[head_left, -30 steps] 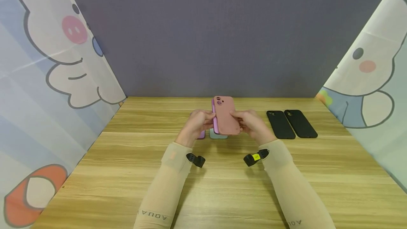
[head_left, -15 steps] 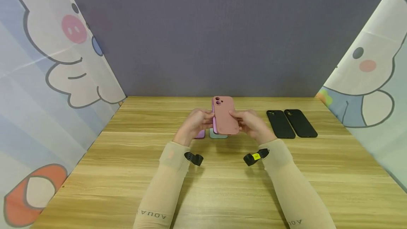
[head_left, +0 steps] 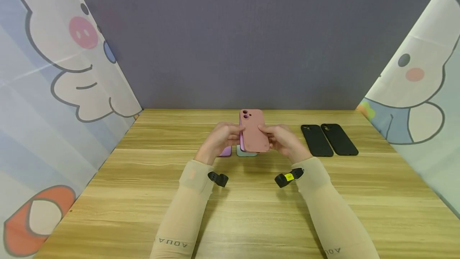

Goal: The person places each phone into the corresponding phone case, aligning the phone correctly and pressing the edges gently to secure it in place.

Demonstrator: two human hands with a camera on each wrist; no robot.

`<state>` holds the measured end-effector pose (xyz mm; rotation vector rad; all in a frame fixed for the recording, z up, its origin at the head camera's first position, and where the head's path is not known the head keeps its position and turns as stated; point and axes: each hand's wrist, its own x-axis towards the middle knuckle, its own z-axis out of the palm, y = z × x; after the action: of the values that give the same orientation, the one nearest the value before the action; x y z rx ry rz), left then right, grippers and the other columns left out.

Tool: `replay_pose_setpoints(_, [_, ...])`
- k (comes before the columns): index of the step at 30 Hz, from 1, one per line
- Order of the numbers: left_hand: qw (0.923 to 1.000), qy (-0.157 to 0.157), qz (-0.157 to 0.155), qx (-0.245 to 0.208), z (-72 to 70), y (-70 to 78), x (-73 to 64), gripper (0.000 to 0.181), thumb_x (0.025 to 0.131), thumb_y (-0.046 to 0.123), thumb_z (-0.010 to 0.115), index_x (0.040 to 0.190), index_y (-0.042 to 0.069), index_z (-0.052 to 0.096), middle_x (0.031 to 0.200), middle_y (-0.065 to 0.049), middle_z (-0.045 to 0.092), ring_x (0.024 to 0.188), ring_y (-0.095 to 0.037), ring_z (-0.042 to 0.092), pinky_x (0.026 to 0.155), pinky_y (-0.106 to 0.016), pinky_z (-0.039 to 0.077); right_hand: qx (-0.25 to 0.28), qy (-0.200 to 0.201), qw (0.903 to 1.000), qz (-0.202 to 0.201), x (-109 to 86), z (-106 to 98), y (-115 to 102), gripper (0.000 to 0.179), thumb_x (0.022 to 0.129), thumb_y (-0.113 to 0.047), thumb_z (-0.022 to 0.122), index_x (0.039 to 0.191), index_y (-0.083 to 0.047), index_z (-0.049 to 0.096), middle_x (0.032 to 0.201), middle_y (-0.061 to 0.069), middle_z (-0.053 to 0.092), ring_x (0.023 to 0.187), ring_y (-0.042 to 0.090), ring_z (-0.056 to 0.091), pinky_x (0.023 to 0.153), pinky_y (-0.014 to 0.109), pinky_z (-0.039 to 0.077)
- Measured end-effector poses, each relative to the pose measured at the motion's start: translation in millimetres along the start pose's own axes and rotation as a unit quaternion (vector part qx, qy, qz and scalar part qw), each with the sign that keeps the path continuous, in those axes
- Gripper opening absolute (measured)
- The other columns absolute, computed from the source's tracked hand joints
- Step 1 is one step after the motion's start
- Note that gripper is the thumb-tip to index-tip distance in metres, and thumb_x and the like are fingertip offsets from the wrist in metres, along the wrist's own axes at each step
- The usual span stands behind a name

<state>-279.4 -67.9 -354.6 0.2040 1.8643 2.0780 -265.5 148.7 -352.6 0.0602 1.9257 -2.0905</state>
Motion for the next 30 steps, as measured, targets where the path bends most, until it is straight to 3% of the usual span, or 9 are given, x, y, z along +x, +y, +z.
replay_pose_setpoints(7, [0.9997, -0.012, 0.012, 0.02, 1.0, 1.3, -0.8, 0.033, 0.096, 0.011, 0.071, 0.119, -0.011, 0.067, 0.1, -0.013, 0.074, 0.086, -0.019, 0.073, 0.085, -0.034, 0.059, 0.001, -0.009, 1.0, -0.002, 0.0, 0.7, -0.8, 0.028, 0.101, -0.019, 0.064, 0.116, 0.004, 0.062, 0.084, 0.002, 0.065, 0.068, 0.013, 0.055, 0.062, 0.024, 0.051])
replay_pose_setpoints(14, [0.9994, 0.011, 0.015, 0.027, 2.2, 1.5, 0.1, 0.029, 0.096, 0.008, 0.07, 0.116, -0.012, 0.067, 0.091, -0.011, 0.072, 0.079, -0.018, 0.072, 0.077, -0.031, 0.06, 0.005, -0.013, 0.9999, -0.002, 1.3, 1.3, -1.7, 0.027, 0.1, -0.019, 0.065, 0.113, 0.004, 0.061, 0.083, 0.003, 0.061, 0.065, 0.012, 0.052, 0.058, 0.023, 0.047])
replay_pose_setpoints(30, [0.9994, 0.02, 0.015, 0.025, 1.7, -0.1, -0.2, 0.027, 0.096, 0.007, 0.066, 0.115, -0.012, 0.068, 0.087, -0.011, 0.071, 0.077, -0.018, 0.07, 0.076, -0.031, 0.06, 0.005, -0.011, 0.9999, -0.005, 0.6, 2.6, -2.2, 0.026, 0.101, -0.018, 0.064, 0.112, 0.005, 0.062, 0.078, 0.003, 0.062, 0.059, 0.011, 0.051, 0.054, 0.021, 0.047])
